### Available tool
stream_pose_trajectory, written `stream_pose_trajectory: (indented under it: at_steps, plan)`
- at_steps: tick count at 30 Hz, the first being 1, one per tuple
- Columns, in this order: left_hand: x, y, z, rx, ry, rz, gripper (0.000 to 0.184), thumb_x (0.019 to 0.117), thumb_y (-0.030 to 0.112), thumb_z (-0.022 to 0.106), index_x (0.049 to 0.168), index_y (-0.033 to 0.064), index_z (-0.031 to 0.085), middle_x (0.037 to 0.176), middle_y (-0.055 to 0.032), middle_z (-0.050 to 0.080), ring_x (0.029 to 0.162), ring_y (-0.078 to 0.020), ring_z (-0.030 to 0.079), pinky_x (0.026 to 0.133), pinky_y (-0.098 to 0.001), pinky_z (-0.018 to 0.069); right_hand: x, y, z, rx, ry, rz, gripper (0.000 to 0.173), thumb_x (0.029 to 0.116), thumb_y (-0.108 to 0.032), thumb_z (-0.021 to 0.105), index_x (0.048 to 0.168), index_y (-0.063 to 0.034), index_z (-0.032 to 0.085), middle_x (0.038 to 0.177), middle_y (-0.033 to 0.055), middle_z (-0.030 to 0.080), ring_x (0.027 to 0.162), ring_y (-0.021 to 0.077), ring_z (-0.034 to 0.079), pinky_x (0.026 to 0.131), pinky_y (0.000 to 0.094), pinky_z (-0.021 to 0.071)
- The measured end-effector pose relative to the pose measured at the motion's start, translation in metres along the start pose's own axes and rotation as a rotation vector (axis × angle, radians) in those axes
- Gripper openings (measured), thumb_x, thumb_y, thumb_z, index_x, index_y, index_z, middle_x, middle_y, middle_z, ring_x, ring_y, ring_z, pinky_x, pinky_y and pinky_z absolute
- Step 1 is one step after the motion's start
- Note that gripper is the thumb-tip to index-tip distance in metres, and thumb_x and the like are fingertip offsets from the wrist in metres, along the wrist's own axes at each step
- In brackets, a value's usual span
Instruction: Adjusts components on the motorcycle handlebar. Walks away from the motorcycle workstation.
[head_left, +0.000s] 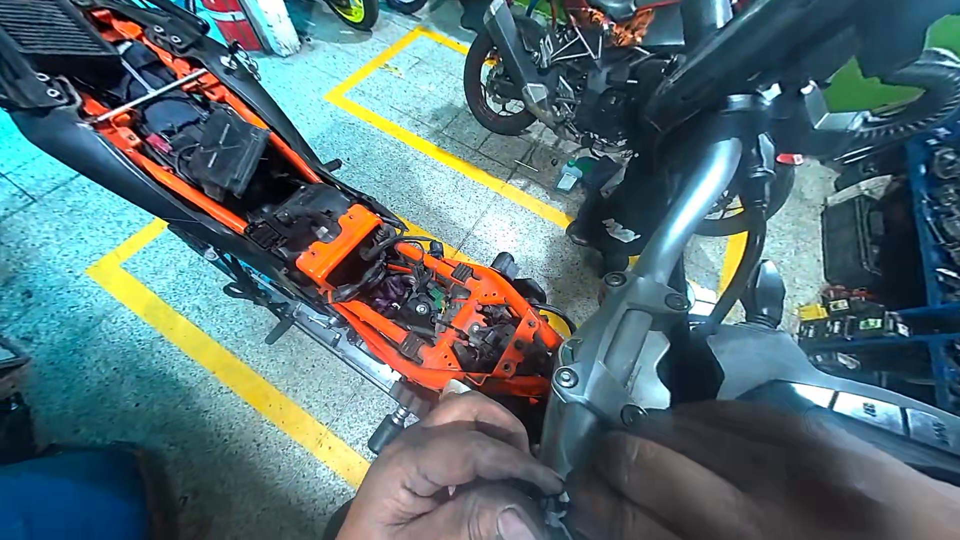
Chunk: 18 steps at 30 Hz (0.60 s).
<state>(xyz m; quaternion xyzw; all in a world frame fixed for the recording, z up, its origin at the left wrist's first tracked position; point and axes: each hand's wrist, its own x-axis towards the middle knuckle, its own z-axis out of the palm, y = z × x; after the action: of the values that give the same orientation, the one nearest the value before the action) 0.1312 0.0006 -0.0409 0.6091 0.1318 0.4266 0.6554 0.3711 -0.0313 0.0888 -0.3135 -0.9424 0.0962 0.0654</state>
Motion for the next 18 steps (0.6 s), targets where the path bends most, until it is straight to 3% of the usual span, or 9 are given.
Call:
stream_pose_trajectory:
  at_steps: [5,13,18]
  plan:
    - [-0.001,0.006,0.006,0.045,0.017,-0.016,0.022,0.1023,0.021,0.064,0.103,0.0019,0.075,0.108,-0.0091,0.07,0.112,-0.0159,0.061,0.101,-0.0307,0.0488,-0.004,-0.003,0.003,0.077,-0.018,-0.029,0.018,0.1032,-0.001,0.047,0.108,0.0032,0.063,0.082,0.0166,0.06,0.057,0.0286,0.055,0.048,0.0397,0.0442]
    - [-0.006,0.006,0.02,0.008,0.149,-0.053,0.018,0.0998,0.02,0.068,0.098,0.0031,0.075,0.105,-0.0058,0.069,0.108,-0.0119,0.061,0.097,-0.0267,0.0489,-0.003,-0.012,0.007,0.001,0.003,0.034,0.02,0.1028,0.0,0.046,0.11,0.0035,0.064,0.083,0.0167,0.061,0.055,0.0273,0.054,0.045,0.0381,0.0412]
    - [-0.008,0.007,0.013,0.007,0.107,-0.077,0.02,0.1009,0.02,0.066,0.103,0.0027,0.076,0.106,-0.0065,0.07,0.11,-0.0126,0.06,0.098,-0.027,0.0484,-0.011,-0.002,-0.001,0.283,-0.066,0.127,0.021,0.1049,-0.011,0.051,0.114,-0.0002,0.067,0.097,0.0189,0.07,0.075,0.0322,0.069,0.059,0.0422,0.0542]
